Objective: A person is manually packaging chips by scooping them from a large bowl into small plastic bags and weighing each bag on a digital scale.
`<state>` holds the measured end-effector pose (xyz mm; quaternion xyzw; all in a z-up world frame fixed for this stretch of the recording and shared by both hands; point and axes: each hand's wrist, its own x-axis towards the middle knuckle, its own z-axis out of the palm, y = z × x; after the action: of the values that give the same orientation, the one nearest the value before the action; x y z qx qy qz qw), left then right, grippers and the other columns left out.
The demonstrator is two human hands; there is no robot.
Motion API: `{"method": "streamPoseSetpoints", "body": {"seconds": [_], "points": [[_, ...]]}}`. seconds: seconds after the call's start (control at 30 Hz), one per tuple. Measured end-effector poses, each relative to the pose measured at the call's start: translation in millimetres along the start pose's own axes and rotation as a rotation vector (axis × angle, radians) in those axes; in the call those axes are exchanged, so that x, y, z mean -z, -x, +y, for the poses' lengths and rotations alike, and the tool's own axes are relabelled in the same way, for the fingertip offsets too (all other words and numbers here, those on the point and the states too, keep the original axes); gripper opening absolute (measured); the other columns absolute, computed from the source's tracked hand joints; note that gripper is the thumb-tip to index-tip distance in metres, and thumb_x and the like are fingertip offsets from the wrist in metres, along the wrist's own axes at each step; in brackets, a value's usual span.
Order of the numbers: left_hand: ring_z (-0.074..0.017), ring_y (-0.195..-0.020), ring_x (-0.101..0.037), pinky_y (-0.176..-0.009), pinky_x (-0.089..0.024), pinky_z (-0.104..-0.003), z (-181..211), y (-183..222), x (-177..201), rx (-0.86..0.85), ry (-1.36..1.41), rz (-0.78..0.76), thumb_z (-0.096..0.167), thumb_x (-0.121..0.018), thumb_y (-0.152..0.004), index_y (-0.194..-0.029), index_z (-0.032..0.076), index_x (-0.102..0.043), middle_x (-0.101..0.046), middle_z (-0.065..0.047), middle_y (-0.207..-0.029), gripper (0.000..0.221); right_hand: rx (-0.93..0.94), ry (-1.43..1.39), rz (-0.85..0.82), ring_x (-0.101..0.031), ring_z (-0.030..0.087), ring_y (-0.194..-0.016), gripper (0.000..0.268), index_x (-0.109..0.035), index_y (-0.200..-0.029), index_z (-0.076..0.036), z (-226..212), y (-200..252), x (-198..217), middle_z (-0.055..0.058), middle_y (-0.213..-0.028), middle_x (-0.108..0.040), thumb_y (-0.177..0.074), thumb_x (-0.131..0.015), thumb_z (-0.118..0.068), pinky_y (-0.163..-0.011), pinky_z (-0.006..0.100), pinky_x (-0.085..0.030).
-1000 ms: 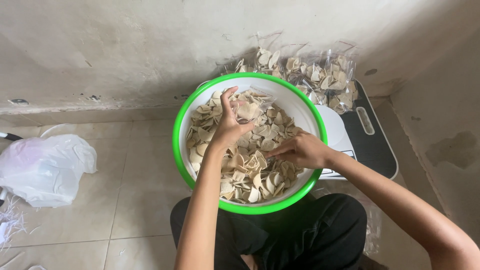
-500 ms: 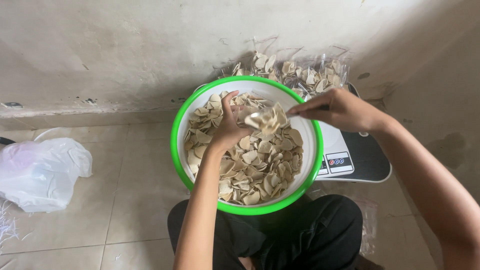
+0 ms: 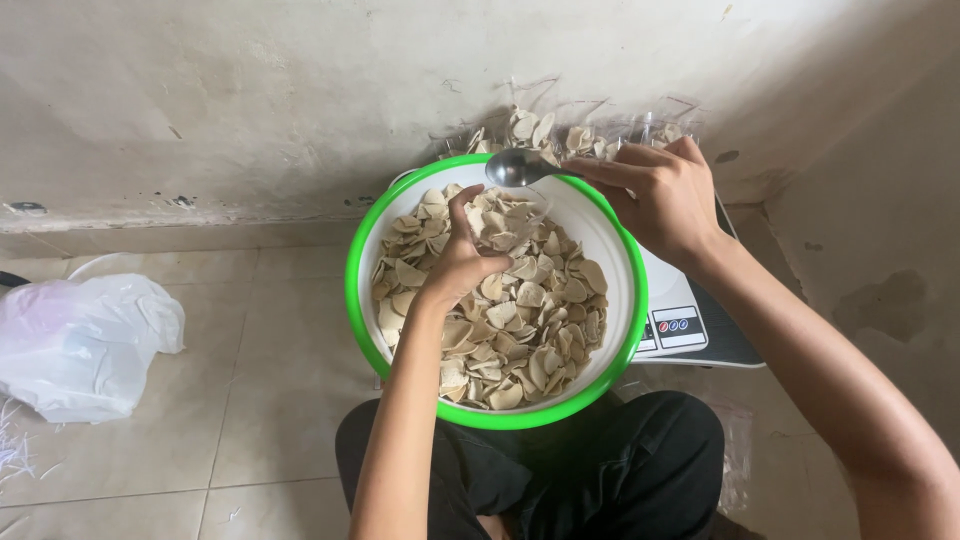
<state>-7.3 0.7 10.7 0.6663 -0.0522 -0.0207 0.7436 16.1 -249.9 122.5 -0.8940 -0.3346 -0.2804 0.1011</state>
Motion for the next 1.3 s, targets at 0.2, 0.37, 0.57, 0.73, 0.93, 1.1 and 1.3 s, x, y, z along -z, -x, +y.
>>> {"method": "streamPoseSetpoints", "body": {"seconds": [0.2, 0.37, 0.57, 0.73, 0.93, 1.1, 1.3], "points": [[-0.0469, -0.123, -0.052, -0.104, -0.048, -0.056, 21, 9, -12, -0.010, 0.007, 0.026, -0.018, -0.067, -0.073, -0.154, 0.019, -0.023, -0.043, -0.033, -0.135, 0.100, -0.380, 0.137, -0.119, -0.072, 0.024, -0.077, 0.019, -0.077, -0.121, -0.041, 9, 38, 8, -0.003, -0.082, -0.071, -0.106, -0.065, -0.041, -0.074, 0.038, -0.052], [-0.0367, -0.112, -0.057, -0.100, -0.052, -0.049, 16, 3, -8, 0.017, 0.004, 0.070, -0.014, -0.076, -0.069, -0.150, 0.018, -0.031, -0.047, -0.024, -0.124, 0.098, -0.551, 0.051, -0.447, -0.076, 0.033, -0.081, 0.023, -0.079, -0.112, -0.042, -24, 82, -25, 0.002, -0.087, -0.079, -0.096, -0.063, -0.036, -0.081, 0.045, -0.053], [-0.0186, -0.102, -0.056, -0.091, -0.054, -0.032, -2, 3, 1, 0.078, -0.032, 0.084, -0.003, -0.086, -0.066, -0.142, 0.019, -0.045, -0.044, -0.004, -0.106, 0.088, -0.508, -0.127, -0.566, -0.075, 0.025, -0.095, 0.023, -0.079, -0.111, -0.037, -62, 96, -64, -0.001, -0.096, -0.080, -0.095, -0.063, -0.038, -0.100, 0.040, -0.041], [-0.0225, -0.108, -0.055, -0.080, -0.055, -0.033, -18, -3, -2, 0.181, -0.046, 0.075, 0.006, -0.088, -0.069, -0.128, 0.012, -0.057, -0.051, -0.009, -0.120, 0.067, -0.573, -0.323, -0.486, -0.073, 0.027, -0.105, 0.036, -0.071, -0.130, -0.030, -77, 69, -55, 0.005, -0.105, -0.079, -0.099, -0.060, -0.045, -0.106, 0.044, -0.039], [-0.0223, -0.115, -0.048, -0.094, -0.052, -0.039, 15, 16, -25, 0.141, 0.144, 0.138, 0.004, -0.078, -0.075, -0.126, 0.013, -0.059, -0.047, -0.007, -0.125, 0.055, -0.717, -0.814, -0.167, -0.072, 0.032, -0.110, 0.061, -0.061, -0.136, -0.006, -76, 48, -72, 0.015, -0.124, -0.073, -0.090, -0.076, -0.044, -0.097, 0.048, -0.054], [-0.0277, -0.121, -0.048, -0.101, -0.049, -0.044, 24, 28, -41, 0.024, 0.255, 0.164, 0.002, -0.073, -0.077, -0.130, 0.012, -0.058, -0.047, -0.012, -0.135, 0.056, -0.745, -0.833, 0.124, -0.078, 0.016, -0.079, 0.015, -0.078, -0.102, -0.019, -73, 50, -77, 0.000, -0.088, -0.080, -0.088, -0.081, -0.023, -0.076, 0.027, -0.057], [-0.0205, -0.115, -0.051, -0.099, -0.046, -0.039, 49, 45, -38, 0.005, 0.211, 0.191, 0.008, -0.070, -0.083, -0.138, 0.011, -0.061, -0.053, -0.011, -0.132, 0.056, -0.598, -0.910, 0.206, -0.078, 0.023, -0.084, 0.009, -0.074, -0.101, -0.011, -62, 55, -86, 0.007, -0.093, -0.079, -0.093, -0.075, -0.015, -0.072, 0.035, -0.061]]}}
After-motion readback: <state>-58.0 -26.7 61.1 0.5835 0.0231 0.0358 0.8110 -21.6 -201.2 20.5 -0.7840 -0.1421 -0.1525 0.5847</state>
